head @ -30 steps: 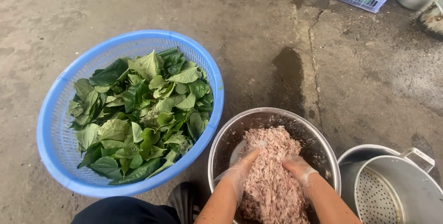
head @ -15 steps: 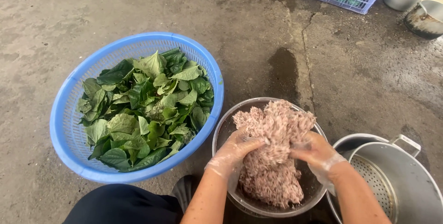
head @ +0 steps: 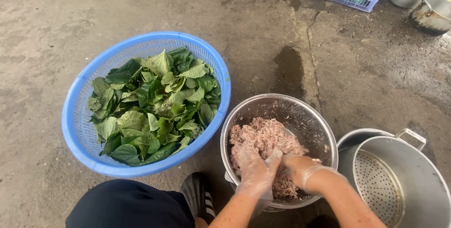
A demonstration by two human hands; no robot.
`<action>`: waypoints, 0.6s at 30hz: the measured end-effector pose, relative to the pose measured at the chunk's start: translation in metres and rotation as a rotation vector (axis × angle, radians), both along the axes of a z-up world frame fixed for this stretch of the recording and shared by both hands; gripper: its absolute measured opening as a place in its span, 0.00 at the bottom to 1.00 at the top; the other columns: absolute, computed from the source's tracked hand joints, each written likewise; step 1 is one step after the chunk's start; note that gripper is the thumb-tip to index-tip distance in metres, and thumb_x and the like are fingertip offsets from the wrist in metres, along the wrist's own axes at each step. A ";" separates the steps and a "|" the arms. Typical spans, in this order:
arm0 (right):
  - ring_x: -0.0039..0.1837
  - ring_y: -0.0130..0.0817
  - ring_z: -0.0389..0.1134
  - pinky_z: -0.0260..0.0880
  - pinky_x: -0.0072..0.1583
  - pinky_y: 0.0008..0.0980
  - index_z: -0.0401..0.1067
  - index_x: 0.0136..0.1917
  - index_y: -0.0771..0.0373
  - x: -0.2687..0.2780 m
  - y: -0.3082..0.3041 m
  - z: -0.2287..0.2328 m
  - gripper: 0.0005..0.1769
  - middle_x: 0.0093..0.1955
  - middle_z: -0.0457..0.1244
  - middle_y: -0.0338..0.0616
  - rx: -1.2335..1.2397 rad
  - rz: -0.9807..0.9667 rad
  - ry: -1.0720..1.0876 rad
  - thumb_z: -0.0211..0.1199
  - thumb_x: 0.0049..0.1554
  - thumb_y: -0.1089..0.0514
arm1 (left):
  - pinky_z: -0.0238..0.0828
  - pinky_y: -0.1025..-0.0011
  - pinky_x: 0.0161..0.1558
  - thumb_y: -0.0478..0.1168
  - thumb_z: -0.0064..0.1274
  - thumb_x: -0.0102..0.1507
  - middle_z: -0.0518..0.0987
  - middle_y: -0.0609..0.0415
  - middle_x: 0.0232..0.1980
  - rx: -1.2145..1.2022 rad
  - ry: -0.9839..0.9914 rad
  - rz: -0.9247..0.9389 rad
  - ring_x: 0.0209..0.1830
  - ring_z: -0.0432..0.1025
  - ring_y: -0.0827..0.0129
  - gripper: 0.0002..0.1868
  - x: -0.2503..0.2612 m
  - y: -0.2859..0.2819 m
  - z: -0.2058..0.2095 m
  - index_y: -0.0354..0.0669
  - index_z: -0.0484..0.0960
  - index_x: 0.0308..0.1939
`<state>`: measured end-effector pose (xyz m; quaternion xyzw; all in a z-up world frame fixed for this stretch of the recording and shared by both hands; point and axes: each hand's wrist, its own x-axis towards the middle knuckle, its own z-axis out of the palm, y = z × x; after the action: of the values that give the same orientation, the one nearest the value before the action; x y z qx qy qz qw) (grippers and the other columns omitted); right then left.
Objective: The person kneads and mixes ground meat in a metal bowl using gloved hands. A blue basket of green leaves and a metal steamer are nearby on the concrete floor.
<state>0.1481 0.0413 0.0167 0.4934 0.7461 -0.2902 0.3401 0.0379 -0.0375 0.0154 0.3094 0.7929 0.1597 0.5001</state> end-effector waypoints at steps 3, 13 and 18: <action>0.56 0.37 0.65 0.65 0.58 0.35 0.64 0.63 0.42 -0.013 -0.010 0.034 0.24 0.58 0.63 0.40 -0.106 0.034 0.109 0.42 0.55 0.59 | 0.34 0.56 0.73 0.72 0.27 0.59 0.35 0.45 0.75 -0.006 -0.171 0.043 0.75 0.30 0.54 0.50 -0.004 0.005 0.011 0.39 0.36 0.70; 0.77 0.45 0.40 0.39 0.74 0.51 0.42 0.75 0.57 -0.003 0.012 0.000 0.41 0.77 0.42 0.43 -0.084 -1.036 0.250 0.47 0.57 0.35 | 0.52 0.63 0.69 0.43 0.57 0.55 0.61 0.46 0.68 0.057 -0.518 0.912 0.69 0.57 0.57 0.48 -0.003 0.014 0.012 0.46 0.41 0.70; 0.79 0.49 0.32 0.30 0.75 0.54 0.36 0.76 0.49 -0.013 0.010 -0.021 0.52 0.78 0.34 0.45 -0.326 -1.182 0.172 0.29 0.49 0.17 | 0.44 0.55 0.71 0.57 0.52 0.58 0.37 0.64 0.77 -0.184 -0.562 0.786 0.75 0.43 0.59 0.55 -0.013 0.022 0.001 0.56 0.23 0.71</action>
<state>0.1351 0.0515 -0.0043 0.7397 0.3174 -0.5787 0.1313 0.0244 -0.0152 0.0162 -0.1137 0.6949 0.3428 0.6218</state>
